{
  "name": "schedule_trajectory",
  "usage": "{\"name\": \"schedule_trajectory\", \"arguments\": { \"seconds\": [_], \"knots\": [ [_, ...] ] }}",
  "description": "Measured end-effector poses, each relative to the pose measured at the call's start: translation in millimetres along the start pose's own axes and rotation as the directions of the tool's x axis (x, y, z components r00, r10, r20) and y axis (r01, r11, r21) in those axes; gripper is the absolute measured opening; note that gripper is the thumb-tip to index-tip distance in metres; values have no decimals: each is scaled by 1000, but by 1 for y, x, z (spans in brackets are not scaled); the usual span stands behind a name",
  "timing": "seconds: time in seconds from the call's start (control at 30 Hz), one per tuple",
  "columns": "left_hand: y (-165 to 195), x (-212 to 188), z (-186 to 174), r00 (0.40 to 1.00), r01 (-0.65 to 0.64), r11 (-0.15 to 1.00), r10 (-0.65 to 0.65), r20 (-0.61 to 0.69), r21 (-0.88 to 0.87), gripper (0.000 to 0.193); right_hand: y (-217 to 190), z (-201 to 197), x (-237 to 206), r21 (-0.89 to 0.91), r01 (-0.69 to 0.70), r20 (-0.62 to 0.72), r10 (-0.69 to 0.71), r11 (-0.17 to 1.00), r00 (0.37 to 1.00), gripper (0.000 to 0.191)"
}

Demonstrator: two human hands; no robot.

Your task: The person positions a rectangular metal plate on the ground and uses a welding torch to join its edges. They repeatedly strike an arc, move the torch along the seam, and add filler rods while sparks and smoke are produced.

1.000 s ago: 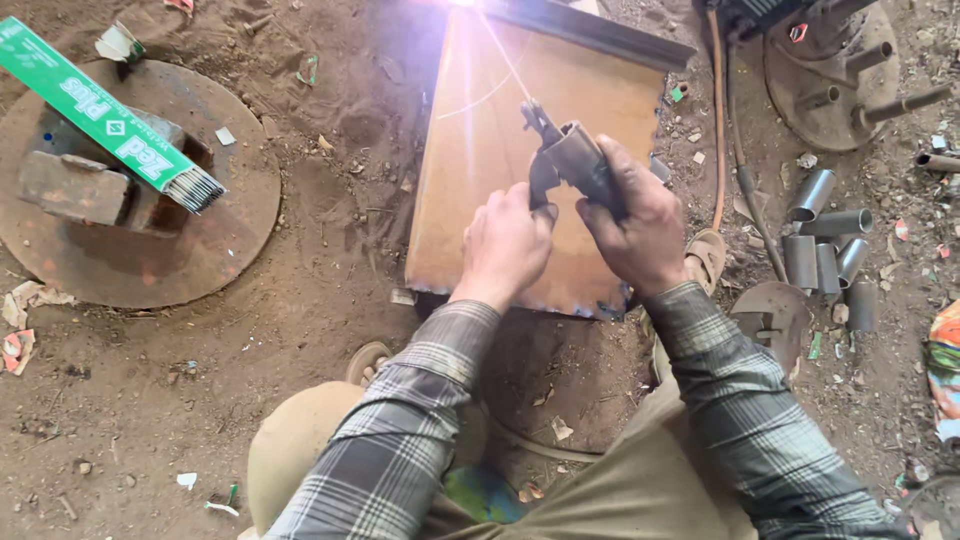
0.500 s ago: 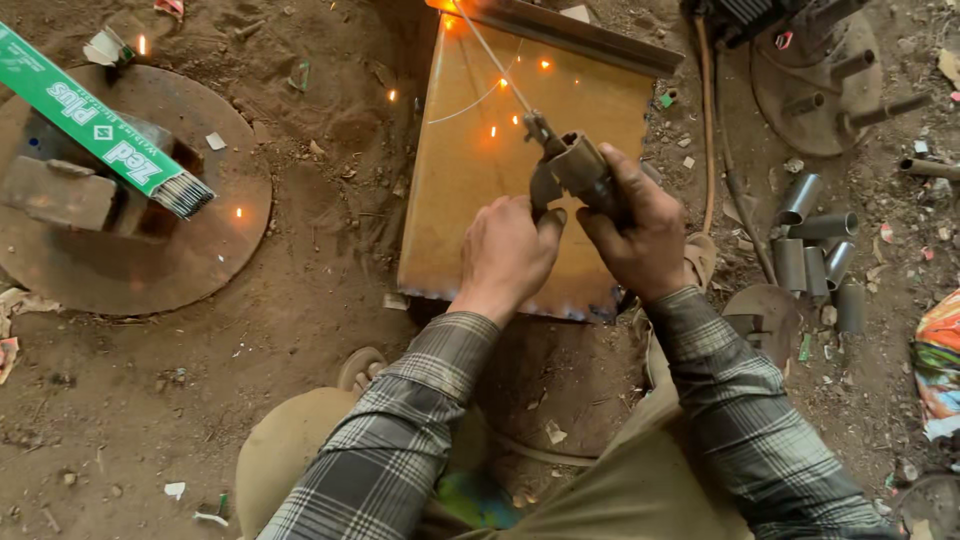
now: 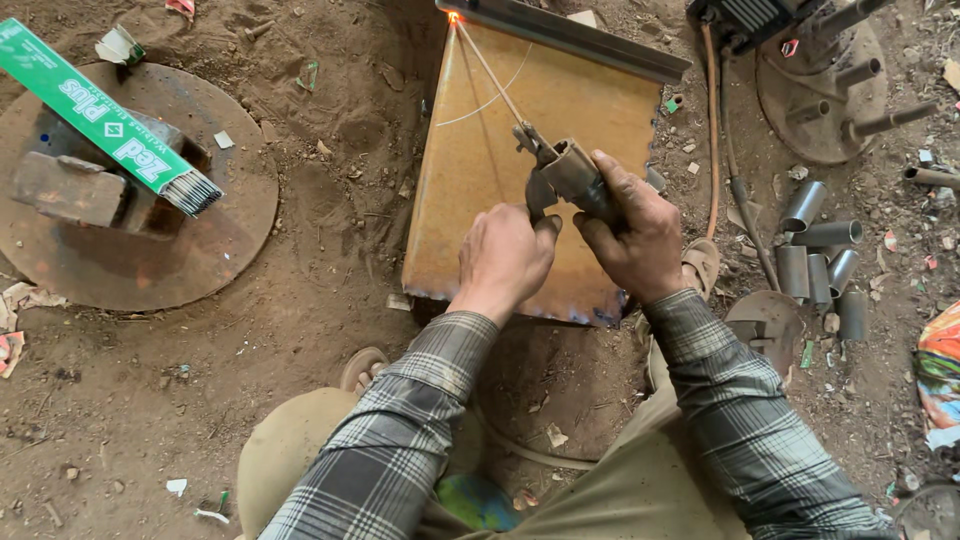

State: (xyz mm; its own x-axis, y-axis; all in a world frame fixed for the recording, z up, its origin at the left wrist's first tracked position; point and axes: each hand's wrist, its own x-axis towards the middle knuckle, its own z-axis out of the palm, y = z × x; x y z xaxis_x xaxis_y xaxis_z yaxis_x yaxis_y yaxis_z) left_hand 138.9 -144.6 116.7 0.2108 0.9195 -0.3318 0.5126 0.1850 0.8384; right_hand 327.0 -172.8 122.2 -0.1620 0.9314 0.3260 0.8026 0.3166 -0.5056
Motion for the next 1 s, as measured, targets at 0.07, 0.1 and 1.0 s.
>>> {"name": "schedule_trajectory", "arguments": {
  "seconds": [0.07,0.1,1.0],
  "knots": [
    [-4,2,3,1000,-22,1000,23,-9,4,36,-1,0,1,-7,6,-2,-7,1000,1000,65],
    [-6,2,5,999,-45,999,46,-14,31,36,-2,1,1,-20,-33,12,33,999,999,65],
    [-5,5,5,999,-35,996,35,-1,81,40,-5,2,3,-5,-14,8,14,1000,1000,66]
  ]
}}
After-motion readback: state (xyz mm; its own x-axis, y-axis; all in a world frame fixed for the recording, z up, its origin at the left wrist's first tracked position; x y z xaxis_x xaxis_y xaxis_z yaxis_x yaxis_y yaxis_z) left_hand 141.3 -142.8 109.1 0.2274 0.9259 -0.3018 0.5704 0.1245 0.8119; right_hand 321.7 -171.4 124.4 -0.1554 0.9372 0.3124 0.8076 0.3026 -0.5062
